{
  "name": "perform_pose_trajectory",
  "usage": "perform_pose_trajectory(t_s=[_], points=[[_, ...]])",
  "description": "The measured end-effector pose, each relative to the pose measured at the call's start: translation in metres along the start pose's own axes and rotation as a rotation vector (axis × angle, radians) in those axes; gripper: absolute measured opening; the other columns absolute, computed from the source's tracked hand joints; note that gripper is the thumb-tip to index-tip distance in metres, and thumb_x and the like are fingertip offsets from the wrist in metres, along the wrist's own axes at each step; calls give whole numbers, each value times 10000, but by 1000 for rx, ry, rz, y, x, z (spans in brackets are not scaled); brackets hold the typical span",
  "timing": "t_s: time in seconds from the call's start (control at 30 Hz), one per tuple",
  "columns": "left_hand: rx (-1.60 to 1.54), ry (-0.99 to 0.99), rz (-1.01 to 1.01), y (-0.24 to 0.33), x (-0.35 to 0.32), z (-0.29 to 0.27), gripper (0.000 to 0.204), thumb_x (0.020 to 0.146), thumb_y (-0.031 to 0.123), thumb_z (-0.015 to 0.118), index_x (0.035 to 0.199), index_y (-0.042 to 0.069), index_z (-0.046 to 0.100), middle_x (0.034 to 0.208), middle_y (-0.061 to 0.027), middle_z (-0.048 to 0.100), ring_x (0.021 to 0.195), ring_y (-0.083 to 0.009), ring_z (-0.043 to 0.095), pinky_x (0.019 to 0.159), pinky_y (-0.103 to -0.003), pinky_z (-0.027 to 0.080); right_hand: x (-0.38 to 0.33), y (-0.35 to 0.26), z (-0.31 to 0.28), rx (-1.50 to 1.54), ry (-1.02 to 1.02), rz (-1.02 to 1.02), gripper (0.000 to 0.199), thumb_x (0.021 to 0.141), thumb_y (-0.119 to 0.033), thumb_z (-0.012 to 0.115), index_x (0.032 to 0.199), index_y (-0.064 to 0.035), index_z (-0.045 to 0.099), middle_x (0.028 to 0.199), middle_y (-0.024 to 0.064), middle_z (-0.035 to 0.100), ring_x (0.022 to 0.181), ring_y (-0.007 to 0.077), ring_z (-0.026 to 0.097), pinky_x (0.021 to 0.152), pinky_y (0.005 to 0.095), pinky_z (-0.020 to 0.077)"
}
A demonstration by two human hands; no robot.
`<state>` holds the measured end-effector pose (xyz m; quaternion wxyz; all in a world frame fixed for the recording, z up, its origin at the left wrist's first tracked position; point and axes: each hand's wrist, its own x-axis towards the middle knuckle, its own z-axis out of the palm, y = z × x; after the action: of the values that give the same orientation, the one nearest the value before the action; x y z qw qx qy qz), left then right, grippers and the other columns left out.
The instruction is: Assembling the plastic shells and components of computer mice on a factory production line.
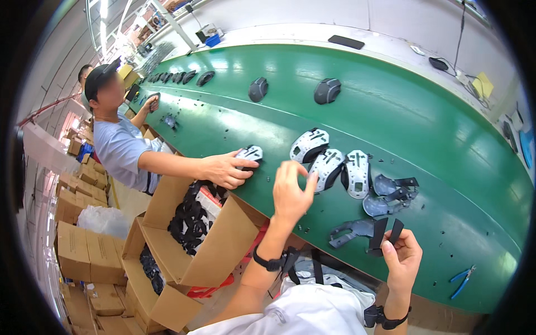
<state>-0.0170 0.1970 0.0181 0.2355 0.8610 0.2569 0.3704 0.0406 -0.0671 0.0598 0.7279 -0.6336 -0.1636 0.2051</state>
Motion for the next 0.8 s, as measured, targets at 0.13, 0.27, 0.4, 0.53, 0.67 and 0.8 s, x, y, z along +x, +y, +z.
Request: perform_pose_trajectory(t_s=[0.13, 0.27, 0.4, 0.53, 0.67, 0.8], points=[[316, -92, -31, -16, 19, 19, 469, 768, 384, 732, 947, 1, 528, 951, -155, 521, 890, -338, 516, 787, -430, 425, -3, 3, -3, 40, 68, -10, 187, 836, -76, 663, 973, 5, 566, 817, 8, 574, 724, 59, 519, 652, 190, 401], [85, -65, -54, -50, 65, 19, 663, 750, 499, 705, 1119, -24, 532, 1120, -194, 511, 1047, -372, 483, 896, -438, 412, -11, 0, -3, 48, 56, 2, 189, 835, -72, 666, 975, 7, 566, 822, 16, 579, 721, 67, 525, 664, 196, 409], [297, -371, -70, -51, 101, 39, 805, 734, 565, 679, 1227, -45, 499, 1292, -218, 440, 1217, -380, 390, 990, -475, 365, -6, -1, -2, 62, 12, 21, 194, 833, -72, 671, 977, 7, 568, 829, 23, 586, 730, 73, 533, 667, 199, 412], [297, -443, 9, -62, 95, 43, 789, 721, 523, 712, 1230, -38, 491, 1304, -207, 463, 1217, -354, 437, 989, -463, 388, -10, -1, -5, 45, 45, -19, 200, 832, -81, 679, 976, 5, 569, 839, 26, 596, 732, 72, 534, 661, 199, 413], [-292, -135, -158, -71, 90, 3, 693, 669, 291, 828, 1185, -17, 483, 1170, -170, 537, 1076, -285, 532, 909, -399, 447, -11, 1, -10, 14, 85, 3, 188, 835, -79, 674, 969, 2, 569, 833, 22, 595, 733, 75, 538, 675, 205, 422], [-839, -276, -276, -1, 34, -54, 627, 675, 256, 849, 1128, 11, 492, 1052, -78, 562, 992, -137, 525, 846, -281, 455, -11, 0, -10, 160, 135, -41, 210, 830, -104, 687, 965, 0, 564, 832, 26, 588, 735, 93, 551, 692, 222, 434]])
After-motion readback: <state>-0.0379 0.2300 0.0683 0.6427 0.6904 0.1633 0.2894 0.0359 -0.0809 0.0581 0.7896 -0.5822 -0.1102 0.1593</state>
